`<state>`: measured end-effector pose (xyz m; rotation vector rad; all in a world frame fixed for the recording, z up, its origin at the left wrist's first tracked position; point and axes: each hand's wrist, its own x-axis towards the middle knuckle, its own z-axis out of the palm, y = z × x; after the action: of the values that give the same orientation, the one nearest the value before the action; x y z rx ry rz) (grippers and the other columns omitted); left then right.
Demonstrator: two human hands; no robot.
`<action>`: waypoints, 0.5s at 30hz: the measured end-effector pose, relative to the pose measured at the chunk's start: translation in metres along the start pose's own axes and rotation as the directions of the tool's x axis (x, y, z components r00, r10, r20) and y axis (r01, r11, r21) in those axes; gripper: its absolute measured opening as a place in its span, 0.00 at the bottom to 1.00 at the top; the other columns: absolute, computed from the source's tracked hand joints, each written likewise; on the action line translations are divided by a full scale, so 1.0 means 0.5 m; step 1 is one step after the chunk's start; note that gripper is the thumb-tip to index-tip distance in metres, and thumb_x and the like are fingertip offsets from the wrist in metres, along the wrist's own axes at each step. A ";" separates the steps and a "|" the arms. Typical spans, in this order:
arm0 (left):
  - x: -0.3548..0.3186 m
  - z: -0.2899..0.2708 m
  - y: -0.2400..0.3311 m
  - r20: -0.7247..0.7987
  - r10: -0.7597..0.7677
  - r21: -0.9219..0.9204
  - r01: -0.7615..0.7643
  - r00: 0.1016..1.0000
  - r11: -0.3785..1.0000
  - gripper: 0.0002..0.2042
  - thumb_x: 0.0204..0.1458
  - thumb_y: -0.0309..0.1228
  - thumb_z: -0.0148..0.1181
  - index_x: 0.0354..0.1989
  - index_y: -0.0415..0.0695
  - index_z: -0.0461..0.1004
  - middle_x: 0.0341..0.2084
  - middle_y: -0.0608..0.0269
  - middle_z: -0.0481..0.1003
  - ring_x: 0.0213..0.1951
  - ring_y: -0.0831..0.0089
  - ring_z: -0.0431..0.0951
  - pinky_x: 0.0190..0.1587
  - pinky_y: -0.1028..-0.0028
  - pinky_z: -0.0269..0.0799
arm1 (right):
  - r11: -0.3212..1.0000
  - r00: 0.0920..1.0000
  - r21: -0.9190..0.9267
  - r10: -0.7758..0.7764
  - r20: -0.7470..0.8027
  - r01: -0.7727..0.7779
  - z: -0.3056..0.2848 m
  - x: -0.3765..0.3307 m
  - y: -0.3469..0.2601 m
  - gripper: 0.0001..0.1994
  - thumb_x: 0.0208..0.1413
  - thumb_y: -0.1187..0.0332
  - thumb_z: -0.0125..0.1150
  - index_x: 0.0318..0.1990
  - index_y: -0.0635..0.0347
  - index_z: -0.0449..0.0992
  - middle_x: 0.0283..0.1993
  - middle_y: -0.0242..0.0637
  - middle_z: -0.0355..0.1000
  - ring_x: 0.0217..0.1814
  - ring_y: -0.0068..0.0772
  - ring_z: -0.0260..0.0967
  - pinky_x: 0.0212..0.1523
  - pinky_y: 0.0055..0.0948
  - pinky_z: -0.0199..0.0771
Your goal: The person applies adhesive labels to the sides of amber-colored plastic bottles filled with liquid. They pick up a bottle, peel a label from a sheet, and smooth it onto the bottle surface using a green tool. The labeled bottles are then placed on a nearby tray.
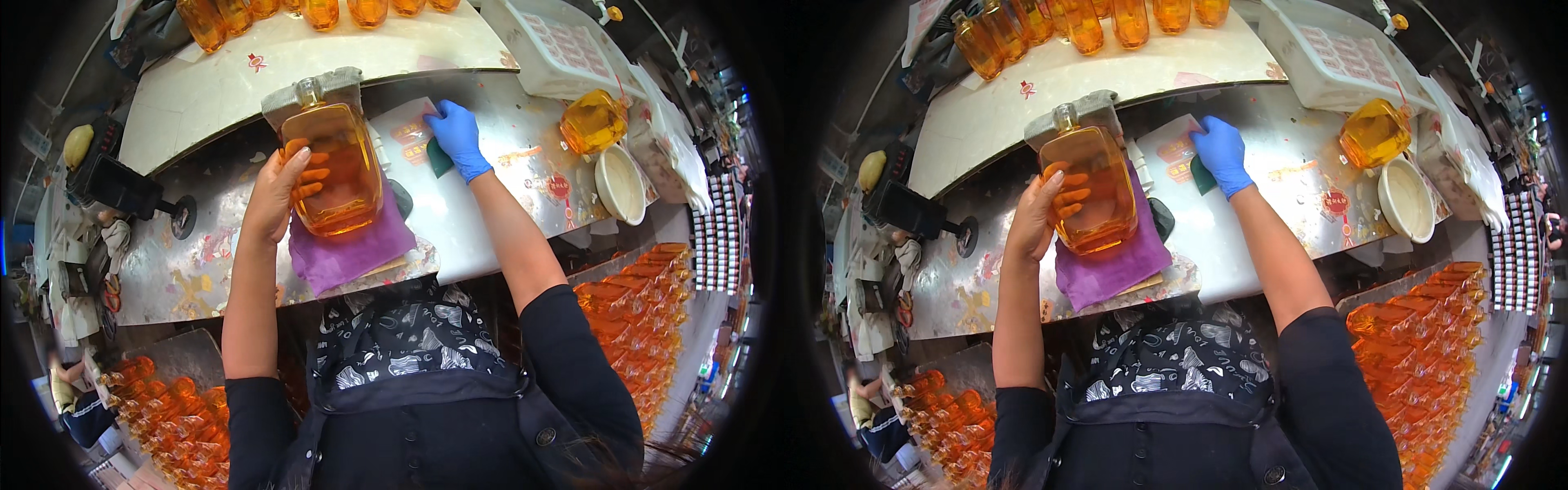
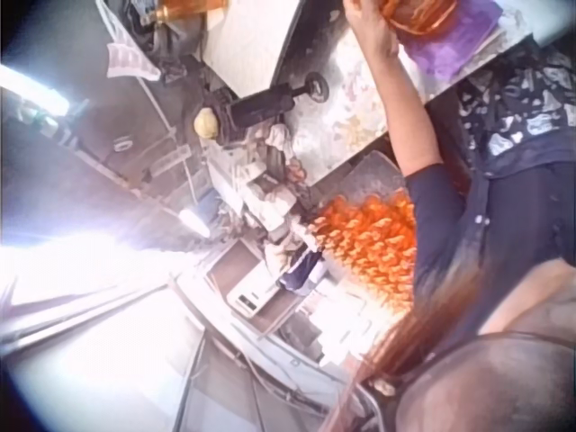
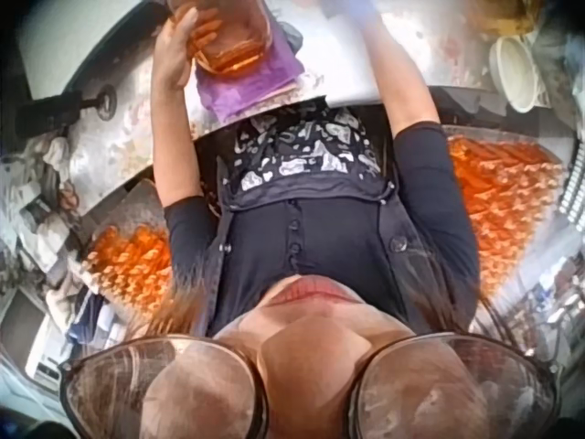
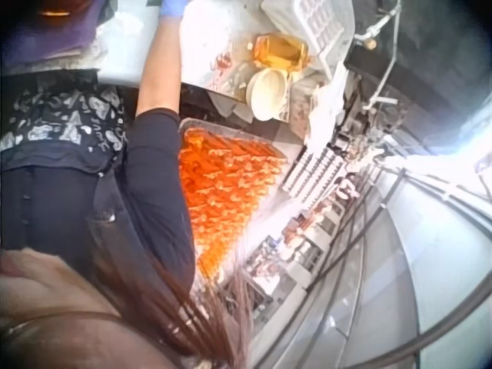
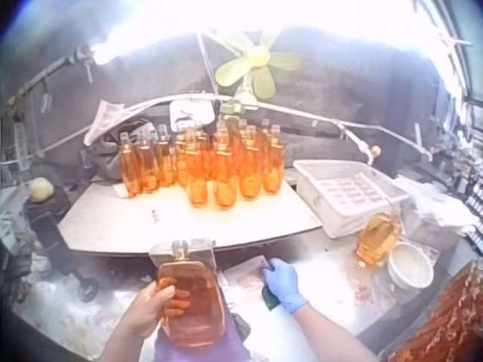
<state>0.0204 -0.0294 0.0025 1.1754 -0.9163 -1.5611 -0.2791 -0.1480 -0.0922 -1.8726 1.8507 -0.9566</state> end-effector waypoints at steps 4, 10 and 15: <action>-0.002 -0.002 0.001 -0.004 0.004 0.047 -0.004 1.000 0.999 0.20 0.60 0.39 0.55 0.55 0.41 0.62 0.47 0.50 0.73 0.46 0.65 0.77 0.44 0.73 0.74 | 0.998 0.997 0.060 -0.021 -0.070 0.025 0.001 -0.013 0.002 0.13 0.57 0.59 0.54 0.31 0.60 0.75 0.31 0.51 0.73 0.36 0.57 0.70 0.36 0.45 0.70; 0.000 0.001 -0.001 -0.015 0.002 0.039 -0.001 1.000 0.999 0.19 0.58 0.41 0.57 0.53 0.43 0.65 0.45 0.59 0.75 0.42 0.73 0.77 0.42 0.76 0.73 | 0.957 0.986 0.285 -0.013 -0.167 0.060 0.020 0.002 0.038 0.13 0.59 0.61 0.56 0.33 0.65 0.76 0.26 0.48 0.73 0.27 0.41 0.72 0.33 0.35 0.71; -0.001 -0.002 -0.002 -0.033 -0.010 0.046 0.011 0.999 0.999 0.20 0.58 0.42 0.57 0.53 0.44 0.65 0.45 0.60 0.75 0.42 0.73 0.77 0.42 0.76 0.73 | 0.954 0.988 0.279 -0.069 -0.140 0.106 0.017 -0.021 0.025 0.14 0.56 0.58 0.57 0.36 0.60 0.76 0.32 0.51 0.74 0.34 0.55 0.71 0.37 0.39 0.71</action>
<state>0.0210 -0.0285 0.0014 1.2364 -0.9306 -1.5319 -0.2820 -0.1410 -0.1091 -1.7632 1.6040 -1.3265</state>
